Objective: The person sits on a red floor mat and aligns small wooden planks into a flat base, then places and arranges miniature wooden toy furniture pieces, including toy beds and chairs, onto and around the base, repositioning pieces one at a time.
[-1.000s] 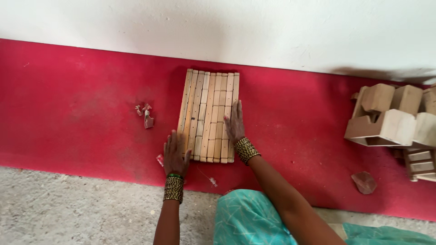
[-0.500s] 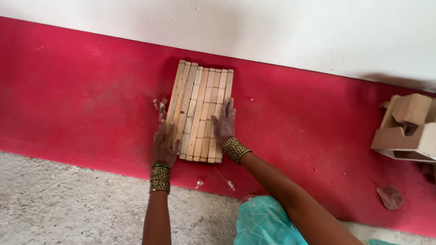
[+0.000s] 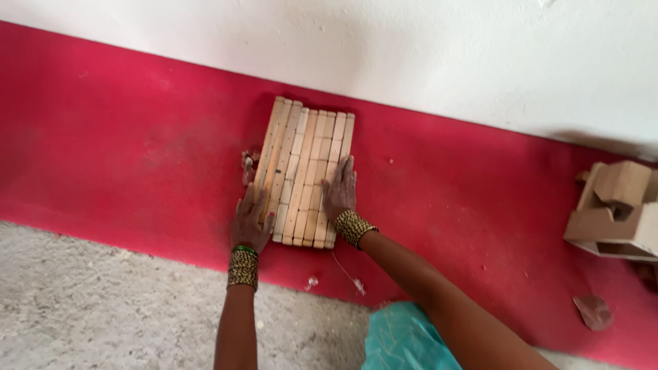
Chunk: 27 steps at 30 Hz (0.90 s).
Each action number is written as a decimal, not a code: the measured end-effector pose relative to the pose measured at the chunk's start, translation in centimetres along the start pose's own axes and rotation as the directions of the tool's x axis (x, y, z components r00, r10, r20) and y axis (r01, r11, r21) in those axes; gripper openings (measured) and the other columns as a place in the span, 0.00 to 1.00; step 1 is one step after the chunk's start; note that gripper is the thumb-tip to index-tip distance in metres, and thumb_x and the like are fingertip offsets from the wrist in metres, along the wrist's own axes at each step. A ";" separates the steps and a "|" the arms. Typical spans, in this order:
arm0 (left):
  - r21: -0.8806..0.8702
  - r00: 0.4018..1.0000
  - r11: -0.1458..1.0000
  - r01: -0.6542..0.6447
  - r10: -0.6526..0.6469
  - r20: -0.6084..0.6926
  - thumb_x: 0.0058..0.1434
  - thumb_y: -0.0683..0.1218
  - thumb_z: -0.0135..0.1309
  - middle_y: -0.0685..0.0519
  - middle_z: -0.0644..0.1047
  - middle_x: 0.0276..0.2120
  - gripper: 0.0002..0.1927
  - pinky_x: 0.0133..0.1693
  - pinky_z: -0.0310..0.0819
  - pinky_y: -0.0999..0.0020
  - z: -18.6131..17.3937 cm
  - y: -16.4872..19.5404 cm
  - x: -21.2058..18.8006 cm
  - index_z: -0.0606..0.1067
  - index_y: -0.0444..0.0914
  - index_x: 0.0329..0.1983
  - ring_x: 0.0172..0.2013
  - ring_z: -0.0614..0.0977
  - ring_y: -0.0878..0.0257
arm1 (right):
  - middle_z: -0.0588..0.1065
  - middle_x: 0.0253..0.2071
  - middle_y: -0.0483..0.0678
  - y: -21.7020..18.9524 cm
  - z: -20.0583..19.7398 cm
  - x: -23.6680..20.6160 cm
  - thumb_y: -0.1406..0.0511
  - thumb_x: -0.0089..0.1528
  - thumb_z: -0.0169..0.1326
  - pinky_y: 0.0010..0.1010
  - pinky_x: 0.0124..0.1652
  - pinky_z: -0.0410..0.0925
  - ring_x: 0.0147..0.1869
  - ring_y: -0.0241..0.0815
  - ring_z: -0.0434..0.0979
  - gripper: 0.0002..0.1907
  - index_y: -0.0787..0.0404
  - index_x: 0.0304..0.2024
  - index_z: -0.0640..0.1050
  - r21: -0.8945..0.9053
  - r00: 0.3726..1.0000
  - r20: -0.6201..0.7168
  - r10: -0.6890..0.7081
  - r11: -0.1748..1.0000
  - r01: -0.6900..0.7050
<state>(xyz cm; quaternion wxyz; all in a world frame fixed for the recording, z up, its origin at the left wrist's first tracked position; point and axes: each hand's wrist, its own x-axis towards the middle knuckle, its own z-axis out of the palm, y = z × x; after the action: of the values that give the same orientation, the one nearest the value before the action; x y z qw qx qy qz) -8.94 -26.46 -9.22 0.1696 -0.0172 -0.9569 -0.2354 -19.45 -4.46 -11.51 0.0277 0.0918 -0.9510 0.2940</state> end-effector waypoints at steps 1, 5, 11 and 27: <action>-0.041 1.000 0.999 -0.016 0.016 -0.005 0.69 0.54 0.50 0.44 0.57 0.75 0.32 0.68 0.57 0.47 -0.2 0.3 -0.1 0.61 0.48 0.75 0.70 0.65 0.47 | 0.31 0.78 0.68 0.1 0.0 -0.2 0.54 0.73 0.37 0.47 0.76 0.36 0.83 0.60 0.30 0.42 0.72 0.74 0.34 0.002 1.000 -0.020 -0.002 1.000 0.002; 0.200 0.991 0.980 0.009 -0.035 0.127 0.67 0.56 0.48 0.50 0.72 0.65 0.23 0.68 0.62 0.48 -1.1 0.6 2.6 0.73 0.50 0.64 0.60 0.75 0.55 | 0.32 0.78 0.69 0.4 -0.4 -0.4 0.54 0.74 0.35 0.46 0.77 0.37 0.83 0.61 0.33 0.41 0.73 0.75 0.35 -0.026 0.999 -0.048 -0.002 1.000 0.001; -0.002 0.999 0.999 0.043 -0.043 0.013 0.69 0.58 0.50 0.47 0.76 0.62 0.27 0.63 0.69 0.51 0.8 1.7 14.5 0.72 0.44 0.67 0.63 0.74 0.48 | 0.34 0.78 0.68 0.6 -0.8 0.1 0.55 0.72 0.37 0.47 0.76 0.37 0.83 0.61 0.34 0.40 0.71 0.74 0.37 0.010 0.998 0.026 0.059 0.998 -0.059; 0.353 0.914 0.927 0.128 -0.248 0.321 0.69 0.73 0.37 0.63 0.44 0.79 0.35 0.73 0.41 0.34 5.9 6.1 24.7 0.51 0.66 0.78 0.80 0.40 0.50 | 0.37 0.78 0.66 0.7 -0.1 0.4 0.58 0.72 0.39 0.45 0.75 0.38 0.82 0.57 0.36 0.39 0.70 0.75 0.38 0.011 0.995 0.035 0.089 0.996 -0.089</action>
<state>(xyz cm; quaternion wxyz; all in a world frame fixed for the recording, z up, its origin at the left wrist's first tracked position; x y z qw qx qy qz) -33.40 -19.55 -3.20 -0.0319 0.0616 -0.9941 -0.0831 -19.95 -3.87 -11.81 -0.0022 0.0546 -0.9526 0.2994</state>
